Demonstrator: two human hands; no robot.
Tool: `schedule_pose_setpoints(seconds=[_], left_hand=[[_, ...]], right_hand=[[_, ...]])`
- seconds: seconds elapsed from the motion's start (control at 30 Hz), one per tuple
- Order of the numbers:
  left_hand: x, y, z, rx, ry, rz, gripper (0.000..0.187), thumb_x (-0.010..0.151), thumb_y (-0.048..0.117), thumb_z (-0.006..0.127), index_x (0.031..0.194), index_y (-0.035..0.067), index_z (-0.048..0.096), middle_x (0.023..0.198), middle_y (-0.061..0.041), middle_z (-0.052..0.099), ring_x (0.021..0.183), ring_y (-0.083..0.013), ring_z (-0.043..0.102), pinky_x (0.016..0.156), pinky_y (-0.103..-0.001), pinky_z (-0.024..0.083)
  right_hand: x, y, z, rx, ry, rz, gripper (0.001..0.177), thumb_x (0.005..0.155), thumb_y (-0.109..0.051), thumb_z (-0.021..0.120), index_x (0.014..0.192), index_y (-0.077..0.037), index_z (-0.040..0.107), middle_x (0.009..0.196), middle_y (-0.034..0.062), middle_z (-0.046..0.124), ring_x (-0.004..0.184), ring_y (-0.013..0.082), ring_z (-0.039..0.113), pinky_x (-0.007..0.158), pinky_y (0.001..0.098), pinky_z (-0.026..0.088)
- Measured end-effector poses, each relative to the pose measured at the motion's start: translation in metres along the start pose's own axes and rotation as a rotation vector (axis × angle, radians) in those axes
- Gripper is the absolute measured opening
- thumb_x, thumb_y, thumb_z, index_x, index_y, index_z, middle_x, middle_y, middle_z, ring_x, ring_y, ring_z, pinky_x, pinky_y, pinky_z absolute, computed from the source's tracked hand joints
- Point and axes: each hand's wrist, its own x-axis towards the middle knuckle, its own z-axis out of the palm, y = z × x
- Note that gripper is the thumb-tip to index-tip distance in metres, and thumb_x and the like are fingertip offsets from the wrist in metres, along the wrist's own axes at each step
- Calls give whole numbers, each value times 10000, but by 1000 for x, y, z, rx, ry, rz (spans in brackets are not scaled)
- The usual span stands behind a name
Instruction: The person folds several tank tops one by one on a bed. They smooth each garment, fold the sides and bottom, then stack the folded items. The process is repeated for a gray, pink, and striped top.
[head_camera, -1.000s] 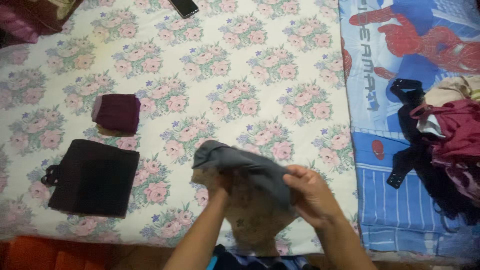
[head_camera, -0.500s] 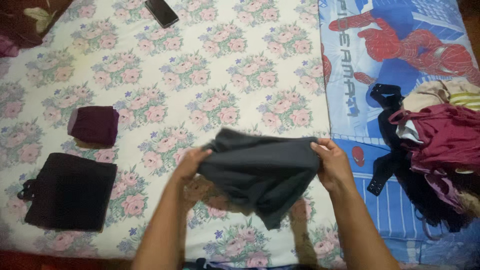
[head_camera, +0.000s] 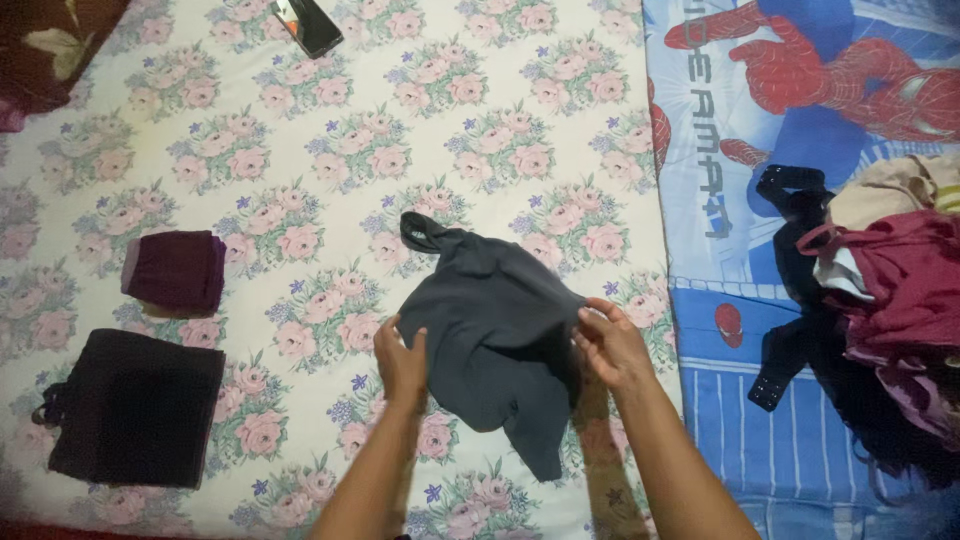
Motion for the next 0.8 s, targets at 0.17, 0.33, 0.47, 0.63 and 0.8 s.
schedule_pose_setpoints(seconds=[0.17,0.33,0.47,0.63,0.8], left_hand=[[-58,87,37,-170,-249,279,256,876,144,790,1095,57,691,1035,-81,718,912,-195,718,805,-302,582],[-78,163,29,-281,-343,386,260,832,81,759,1055,35,633,991,-109,693,886,-218,727,782,-321,583],[-86,175,15,-175,-292,545,334,788,128,806,1015,30,582,914,-138,637,791,-292,671,724,-367,554],[-97,122,38,-107,-330,537,339,812,184,808,1031,14,612,859,-174,658,747,-355,685,672,-411,557],[-75,39,81,373,-608,64,317,951,308,725,922,-5,768,794,-188,713,746,-323,702,709,-421,534]], right_hand=[[-56,-19,60,74,-134,-21,236,893,15,671,1113,-46,613,1004,94,680,912,197,690,863,360,603],[-98,-42,92,74,-156,-111,210,894,31,685,1088,-32,634,973,99,683,880,183,695,843,344,591],[-115,-51,106,84,-194,-165,202,903,46,693,1087,-21,641,920,94,686,830,178,694,791,330,571],[-120,-52,121,126,-251,-237,193,923,65,694,1089,-11,634,943,91,688,830,177,679,789,340,574],[-101,-59,127,164,-286,-388,183,923,51,666,1090,-10,624,1082,145,695,1037,237,696,928,368,597]])
